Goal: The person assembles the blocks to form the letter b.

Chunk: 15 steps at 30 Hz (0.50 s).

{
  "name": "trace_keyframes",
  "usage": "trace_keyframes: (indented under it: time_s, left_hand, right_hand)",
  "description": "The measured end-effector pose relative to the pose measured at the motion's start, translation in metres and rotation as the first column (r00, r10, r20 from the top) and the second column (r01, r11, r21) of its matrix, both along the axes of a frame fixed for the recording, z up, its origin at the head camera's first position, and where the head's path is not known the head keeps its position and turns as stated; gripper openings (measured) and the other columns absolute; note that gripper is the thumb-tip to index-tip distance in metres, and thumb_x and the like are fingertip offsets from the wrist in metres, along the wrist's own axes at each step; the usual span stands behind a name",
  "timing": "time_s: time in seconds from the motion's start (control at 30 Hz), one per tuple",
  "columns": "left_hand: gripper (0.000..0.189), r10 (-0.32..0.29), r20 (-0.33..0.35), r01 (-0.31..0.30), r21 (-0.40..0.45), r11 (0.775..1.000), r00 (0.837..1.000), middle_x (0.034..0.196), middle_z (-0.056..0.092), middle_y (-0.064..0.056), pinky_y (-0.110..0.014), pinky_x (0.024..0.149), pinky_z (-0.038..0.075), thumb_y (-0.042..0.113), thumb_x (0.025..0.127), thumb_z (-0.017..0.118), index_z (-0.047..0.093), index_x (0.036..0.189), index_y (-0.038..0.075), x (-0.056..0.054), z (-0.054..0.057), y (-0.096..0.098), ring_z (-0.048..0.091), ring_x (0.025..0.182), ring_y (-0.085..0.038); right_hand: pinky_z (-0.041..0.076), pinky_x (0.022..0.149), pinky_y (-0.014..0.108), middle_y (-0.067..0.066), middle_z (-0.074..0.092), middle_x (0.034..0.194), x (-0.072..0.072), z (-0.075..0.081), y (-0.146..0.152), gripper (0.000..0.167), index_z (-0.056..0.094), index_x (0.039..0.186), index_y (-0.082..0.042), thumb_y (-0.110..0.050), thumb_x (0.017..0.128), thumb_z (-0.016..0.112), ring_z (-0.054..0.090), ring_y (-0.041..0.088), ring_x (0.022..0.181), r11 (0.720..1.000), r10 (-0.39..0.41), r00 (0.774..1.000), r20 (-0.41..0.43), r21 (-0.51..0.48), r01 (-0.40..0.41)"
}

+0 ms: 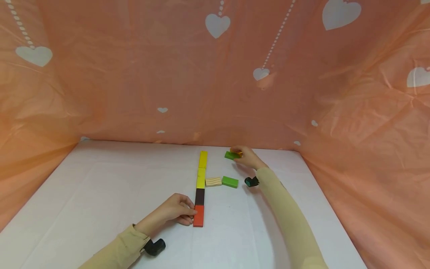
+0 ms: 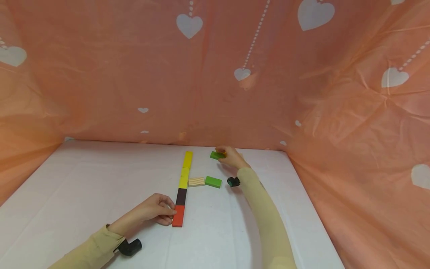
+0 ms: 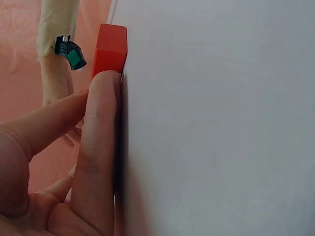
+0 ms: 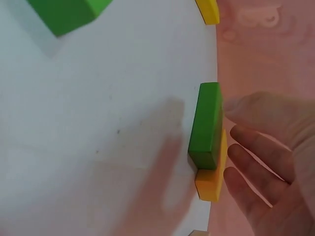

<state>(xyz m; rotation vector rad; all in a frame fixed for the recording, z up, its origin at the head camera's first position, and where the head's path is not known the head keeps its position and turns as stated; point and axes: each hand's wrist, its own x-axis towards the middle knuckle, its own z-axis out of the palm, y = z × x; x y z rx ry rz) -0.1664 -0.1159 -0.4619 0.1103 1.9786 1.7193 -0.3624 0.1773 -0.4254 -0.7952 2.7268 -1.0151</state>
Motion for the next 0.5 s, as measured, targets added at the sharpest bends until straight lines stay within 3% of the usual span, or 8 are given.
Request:
trace_keyframes:
  time_s: [0.27, 0.5]
  left_hand:
    - [0.019, 0.000, -0.002, 0.000, -0.002, 1.000, 1.000, 0.071, 0.066, -0.012, -0.031, 0.055, 0.060, 0.001, 0.085, 0.070, 0.057, 0.096, -0.007, -0.0005, 0.0011, 0.0011, 0.065, 0.056, -0.016]
    - [0.019, -0.005, 0.003, 0.005, 0.010, 1.000, 1.000, 0.071, 0.066, -0.012, -0.031, 0.055, 0.059, 0.001, 0.085, 0.070, 0.057, 0.096, -0.008, 0.0000, 0.0000, 0.0007, 0.065, 0.055, -0.015]
  right_hand:
    - [0.040, 0.105, 0.045, 0.017, 0.056, 0.129, -0.0048, 0.0001, -0.0049, 0.041, 0.055, 0.129, 0.003, -0.002, 0.089, 0.065, 0.052, 0.030, 0.119, 0.996, -0.022, 1.000, -0.008, 0.091, 0.022]
    - [0.045, 0.100, 0.042, 0.017, 0.061, 0.119, -0.0082, -0.0053, -0.0072, 0.038, 0.057, 0.125, 0.004, 0.004, 0.088, 0.064, 0.055, 0.030, 0.111, 0.995, -0.006, 1.000, -0.022, 0.096, 0.008]
